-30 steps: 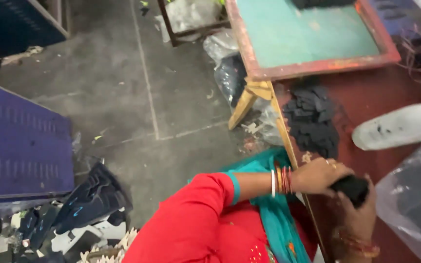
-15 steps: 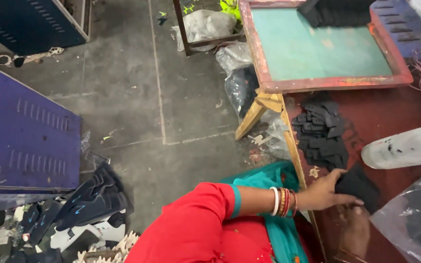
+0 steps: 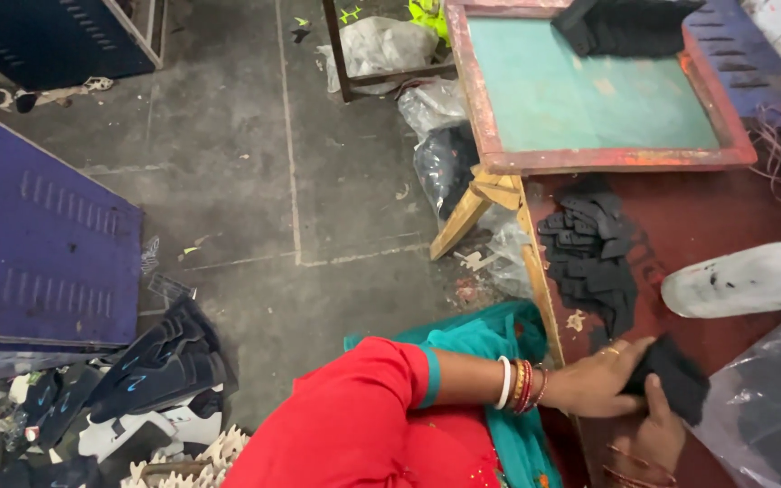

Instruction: The person folds small black fabric pieces by hand on a wooden table. They repeatedly pick up pieces, fold them, and place them on a nearby tray or back on the table.

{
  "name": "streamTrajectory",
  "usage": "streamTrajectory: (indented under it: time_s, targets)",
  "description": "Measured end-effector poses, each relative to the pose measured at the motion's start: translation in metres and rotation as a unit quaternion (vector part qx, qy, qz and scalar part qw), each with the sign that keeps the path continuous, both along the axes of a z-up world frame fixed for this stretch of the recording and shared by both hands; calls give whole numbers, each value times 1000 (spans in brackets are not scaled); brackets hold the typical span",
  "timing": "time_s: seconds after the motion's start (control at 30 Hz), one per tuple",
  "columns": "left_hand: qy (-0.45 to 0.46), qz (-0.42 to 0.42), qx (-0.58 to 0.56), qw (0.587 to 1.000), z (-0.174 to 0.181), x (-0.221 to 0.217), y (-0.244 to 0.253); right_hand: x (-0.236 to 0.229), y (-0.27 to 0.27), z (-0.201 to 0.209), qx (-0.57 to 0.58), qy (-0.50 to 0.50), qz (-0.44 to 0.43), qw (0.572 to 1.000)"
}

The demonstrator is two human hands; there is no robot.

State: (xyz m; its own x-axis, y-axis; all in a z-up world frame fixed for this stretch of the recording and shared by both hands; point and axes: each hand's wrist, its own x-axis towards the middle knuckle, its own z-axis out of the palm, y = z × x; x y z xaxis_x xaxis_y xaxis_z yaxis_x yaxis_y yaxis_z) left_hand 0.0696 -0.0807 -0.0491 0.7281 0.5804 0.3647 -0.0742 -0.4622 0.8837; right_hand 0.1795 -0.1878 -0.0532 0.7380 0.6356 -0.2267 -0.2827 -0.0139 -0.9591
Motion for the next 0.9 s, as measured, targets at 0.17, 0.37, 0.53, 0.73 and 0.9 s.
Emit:
streamTrajectory:
  time_s: [0.17,0.37,0.53,0.73,0.9]
  targets:
    - [72,-15,46,996,57,-35,41,75,-35,-18,-16,-638,116,761]
    - [-6,-28,117,993,33,-15,62,87,-11,-57,-76,-705,170,684]
    - [0,-85,122,989,-18,26,45,98,-32,-76,-156,-626,181,742]
    - [2,-89,154,984,-5,6,36,87,-39,-74,-215,-611,149,747]
    - [12,-121,93,988,13,-9,37,87,-28,-58,-162,-545,214,794]
